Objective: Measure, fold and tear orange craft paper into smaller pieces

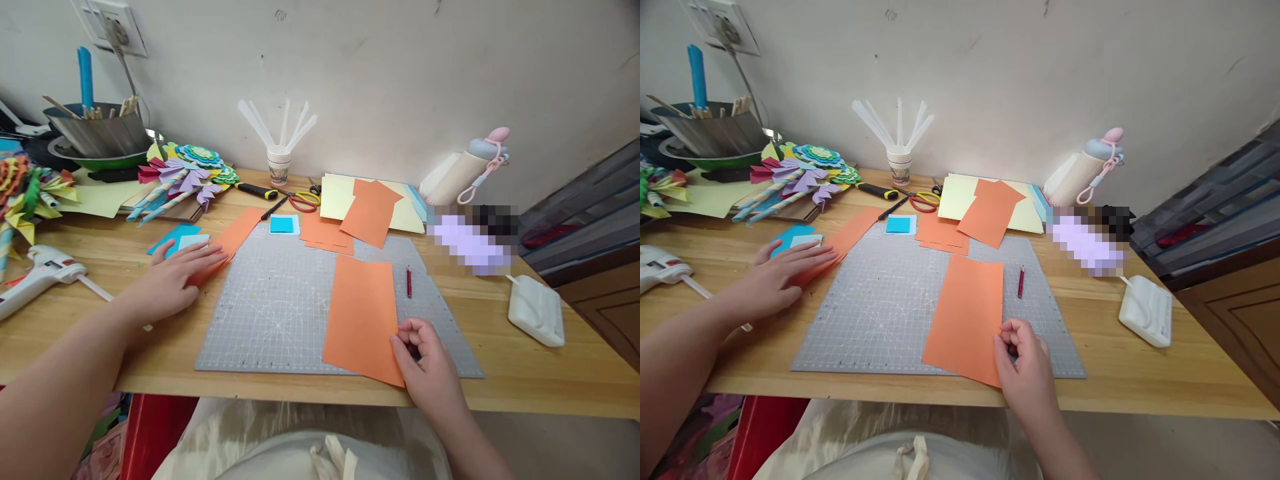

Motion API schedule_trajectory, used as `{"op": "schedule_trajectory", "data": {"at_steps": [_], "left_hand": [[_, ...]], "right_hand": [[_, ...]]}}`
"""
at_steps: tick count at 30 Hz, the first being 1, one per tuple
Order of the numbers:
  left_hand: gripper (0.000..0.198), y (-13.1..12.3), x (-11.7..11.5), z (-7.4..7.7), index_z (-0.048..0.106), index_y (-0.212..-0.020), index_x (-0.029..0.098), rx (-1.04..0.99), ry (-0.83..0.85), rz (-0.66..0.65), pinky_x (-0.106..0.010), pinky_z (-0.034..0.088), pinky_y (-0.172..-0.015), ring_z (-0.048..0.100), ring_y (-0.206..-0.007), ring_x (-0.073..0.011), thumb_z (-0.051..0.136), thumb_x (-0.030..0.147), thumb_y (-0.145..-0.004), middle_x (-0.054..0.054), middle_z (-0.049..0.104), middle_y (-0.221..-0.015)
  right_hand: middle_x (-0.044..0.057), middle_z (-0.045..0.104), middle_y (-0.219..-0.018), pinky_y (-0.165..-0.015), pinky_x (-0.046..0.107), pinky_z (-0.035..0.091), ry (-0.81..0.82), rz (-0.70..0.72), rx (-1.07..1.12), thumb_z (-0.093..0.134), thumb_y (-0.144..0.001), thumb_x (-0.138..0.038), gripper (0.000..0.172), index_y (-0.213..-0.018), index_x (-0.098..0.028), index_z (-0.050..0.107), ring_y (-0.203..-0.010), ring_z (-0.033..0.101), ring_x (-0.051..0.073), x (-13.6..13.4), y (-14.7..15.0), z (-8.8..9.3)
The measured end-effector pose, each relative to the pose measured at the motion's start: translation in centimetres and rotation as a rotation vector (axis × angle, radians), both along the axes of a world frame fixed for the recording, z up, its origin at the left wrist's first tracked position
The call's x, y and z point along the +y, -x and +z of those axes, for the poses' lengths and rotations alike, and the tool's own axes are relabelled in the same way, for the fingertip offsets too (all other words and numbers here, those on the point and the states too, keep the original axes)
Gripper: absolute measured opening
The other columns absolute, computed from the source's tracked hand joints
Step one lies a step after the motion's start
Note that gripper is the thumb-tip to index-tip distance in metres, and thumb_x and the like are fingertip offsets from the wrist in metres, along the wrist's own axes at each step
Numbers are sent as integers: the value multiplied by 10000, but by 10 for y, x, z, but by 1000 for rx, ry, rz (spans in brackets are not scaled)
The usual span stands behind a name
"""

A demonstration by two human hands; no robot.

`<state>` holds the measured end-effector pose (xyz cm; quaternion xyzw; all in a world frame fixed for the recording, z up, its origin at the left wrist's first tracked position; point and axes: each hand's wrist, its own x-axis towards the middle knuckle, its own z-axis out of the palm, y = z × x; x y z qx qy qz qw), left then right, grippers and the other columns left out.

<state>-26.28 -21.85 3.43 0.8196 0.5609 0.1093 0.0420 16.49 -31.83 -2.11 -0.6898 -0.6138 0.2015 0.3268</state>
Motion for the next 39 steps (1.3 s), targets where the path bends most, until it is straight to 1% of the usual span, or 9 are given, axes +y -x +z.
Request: {"op": "schedule_trajectory", "data": {"at_steps": [7, 11, 14, 18, 22, 24, 27, 33, 39], "left_hand": [[683, -81, -45, 11, 272, -1467, 373, -27, 43, -287, -527, 67, -1168, 331, -1401, -225, 447, 182, -836, 15, 377, -1520], [750, -130, -48, 3, 152, -1507, 323, -337, 106, -84, -542, 217, -1130, 323, -1399, -266, 544, 330, -867, -69, 335, -1540], [1000, -152, -29, 3, 41, -1525, 241, -787, 379, 189, -460, 474, -925, 487, -1265, -300, 667, 441, -771, -183, 308, -1532], [565, -161, -6, 23, 583, -1247, 141, -1056, 582, 160, -308, 512, -571, 674, -723, -196, 618, 483, -798, -164, 694, -1098], [305, -158, -23, 52, 722, -959, 204, -1172, 376, 76, -317, 558, -688, 691, -827, -200, 639, 445, -792, -66, 746, -951], [182, -152, -44, 52, 750, -892, 243, -1123, 159, -90, -355, 563, -843, 678, -1005, -229, 666, 366, -787, -53, 736, -1060], [211, -138, -73, 26, 737, -993, 281, -865, -68, -274, -328, 581, -848, 686, -1014, -213, 663, 248, -798, -58, 682, -1197], [364, -109, -104, -35, 660, -1151, 305, -420, -57, -202, -352, 533, -959, 592, -1182, -206, 461, 143, -893, -38, 573, -1358], [400, -121, -102, -12, 580, -1253, 302, -275, -78, -88, -424, 517, -857, 588, -1057, -257, 590, 287, -853, -79, 593, -1257]], "right_hand": [[18, 612, -827, -626, 262, 479, -113, 115, 35, 508, -907, -309, 122, -1005, -252, 462, -762, 620, 165, -5, 2, 8], [17, 604, -858, -668, 285, 485, -290, 343, -30, 511, -899, -185, 140, -1008, -264, 471, -755, 610, 156, 2, 1, 26], [2, 582, -815, -687, 316, 484, -377, 522, -27, 497, -883, -108, 211, -1012, -272, 464, -736, 587, 159, 12, 0, 43], [-3, 599, -794, -714, 345, 489, -506, 547, -119, 523, -863, -105, 223, -1000, -274, 473, -732, 581, 164, 30, 1, 62], [76, 616, -1015, -868, 450, 477, -654, 204, -191, 579, -856, -195, 276, -1109, -253, 487, -953, 597, 230, 46, 7, 72], [123, 562, -1181, -920, 481, 460, -661, 142, -157, 605, -847, -228, 439, -1252, -243, 435, -1082, 561, 260, 47, 12, 70], [157, 474, -1360, -983, 519, 414, -622, 309, -210, 579, -860, -210, 609, -1404, -263, 312, -1251, 472, 289, 39, 19, 56], [82, 499, -1432, -1127, 558, 193, -336, 780, -427, 423, -886, -87, 599, -1442, -297, 354, -1363, 398, 227, 13, 32, 30], [32, 642, -1274, -1084, 487, 301, -37, 840, -162, 425, -934, -154, 375, -1240, -291, 594, -1229, 538, 198, 27, 41, 48]]}}
